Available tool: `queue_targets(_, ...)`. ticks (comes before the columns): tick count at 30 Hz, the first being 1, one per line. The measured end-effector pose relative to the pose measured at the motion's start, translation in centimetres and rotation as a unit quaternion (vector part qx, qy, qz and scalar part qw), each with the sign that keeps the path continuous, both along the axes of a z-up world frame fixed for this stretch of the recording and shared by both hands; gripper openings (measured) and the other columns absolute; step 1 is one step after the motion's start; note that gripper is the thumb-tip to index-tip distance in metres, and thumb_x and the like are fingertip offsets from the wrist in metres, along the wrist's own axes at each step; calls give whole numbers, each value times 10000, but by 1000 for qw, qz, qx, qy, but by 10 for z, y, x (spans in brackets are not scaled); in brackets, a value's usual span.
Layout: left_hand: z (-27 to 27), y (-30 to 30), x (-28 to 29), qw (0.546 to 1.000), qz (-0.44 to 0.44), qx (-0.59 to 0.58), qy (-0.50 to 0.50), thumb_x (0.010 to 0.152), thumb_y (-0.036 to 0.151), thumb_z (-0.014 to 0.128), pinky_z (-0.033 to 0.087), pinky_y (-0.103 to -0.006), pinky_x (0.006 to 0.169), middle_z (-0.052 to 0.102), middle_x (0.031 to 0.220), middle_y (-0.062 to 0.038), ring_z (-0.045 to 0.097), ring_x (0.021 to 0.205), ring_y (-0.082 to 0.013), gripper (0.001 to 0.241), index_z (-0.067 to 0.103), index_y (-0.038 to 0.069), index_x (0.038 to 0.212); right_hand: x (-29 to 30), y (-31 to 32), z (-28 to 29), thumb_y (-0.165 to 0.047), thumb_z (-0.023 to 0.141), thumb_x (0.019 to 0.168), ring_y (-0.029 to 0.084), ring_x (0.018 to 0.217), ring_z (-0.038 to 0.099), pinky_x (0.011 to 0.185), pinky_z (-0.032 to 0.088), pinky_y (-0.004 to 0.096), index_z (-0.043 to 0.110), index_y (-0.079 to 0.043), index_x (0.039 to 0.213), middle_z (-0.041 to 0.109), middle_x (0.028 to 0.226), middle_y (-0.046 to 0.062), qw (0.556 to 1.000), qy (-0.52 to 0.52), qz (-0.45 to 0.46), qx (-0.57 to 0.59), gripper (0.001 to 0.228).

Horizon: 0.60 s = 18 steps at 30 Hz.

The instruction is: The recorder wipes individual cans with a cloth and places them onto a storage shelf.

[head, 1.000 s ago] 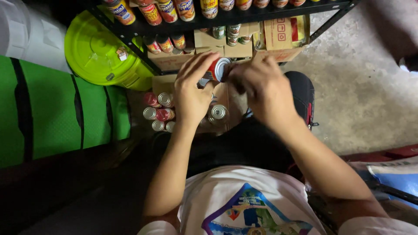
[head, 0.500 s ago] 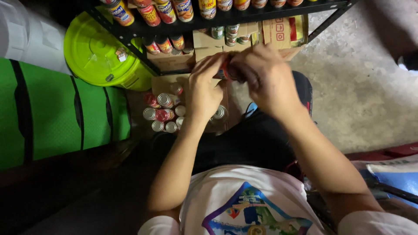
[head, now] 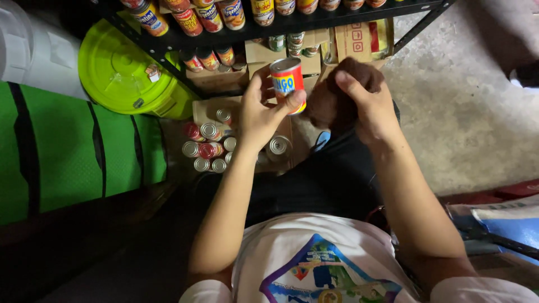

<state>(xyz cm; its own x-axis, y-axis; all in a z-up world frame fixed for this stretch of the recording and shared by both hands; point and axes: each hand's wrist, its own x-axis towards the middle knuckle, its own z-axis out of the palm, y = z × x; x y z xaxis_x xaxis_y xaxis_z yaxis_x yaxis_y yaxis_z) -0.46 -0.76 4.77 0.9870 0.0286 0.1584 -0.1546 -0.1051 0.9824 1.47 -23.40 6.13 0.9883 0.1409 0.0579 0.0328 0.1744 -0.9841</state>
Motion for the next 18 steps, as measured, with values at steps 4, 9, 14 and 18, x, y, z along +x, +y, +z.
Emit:
queue_targets(4, -37, -15, 11, 995, -24, -101, -2, 862, 444, 868, 561, -306, 979, 654, 1250, -84, 656, 1125, -171, 771, 506, 39, 1409, -6, 4, 7, -34, 648, 940, 177, 988, 688, 870, 587, 331, 565, 0, 1181, 685, 1191, 72, 988, 72, 34, 129, 256)
queue_targets(9, -44, -51, 41, 971, -85, -218, -49, 911, 421, 851, 571, -318, 944, 610, 1246, -79, 636, 1109, -177, 735, 451, 64, 1413, 3, -5, 24, -125, 768, 907, 137, 893, 636, 736, 530, 296, 502, -51, 1280, 675, 1177, 87, 995, 14, 65, 68, 464)
queue_targets(14, -6, -93, 86, 977, -123, -162, -62, 949, 438, 726, 590, -293, 807, 683, 1141, -35, 678, 992, -141, 571, 535, 81, 1351, 22, -33, 64, -280, 784, 936, 118, 811, 589, 690, 489, 290, 681, -7, 1236, 684, 967, 53, 990, 30, 18, -138, 418)
queue_targets(18, 32, -121, 137, 978, -108, -135, -120, 1102, 408, 634, 535, -285, 767, 661, 971, -27, 626, 883, -128, 387, 610, 39, 1216, 53, -55, 124, -278, 784, 924, 144, 721, 618, 591, 491, 312, 678, -18, 1238, 697, 910, 52, 990, -6, -22, -140, 421)
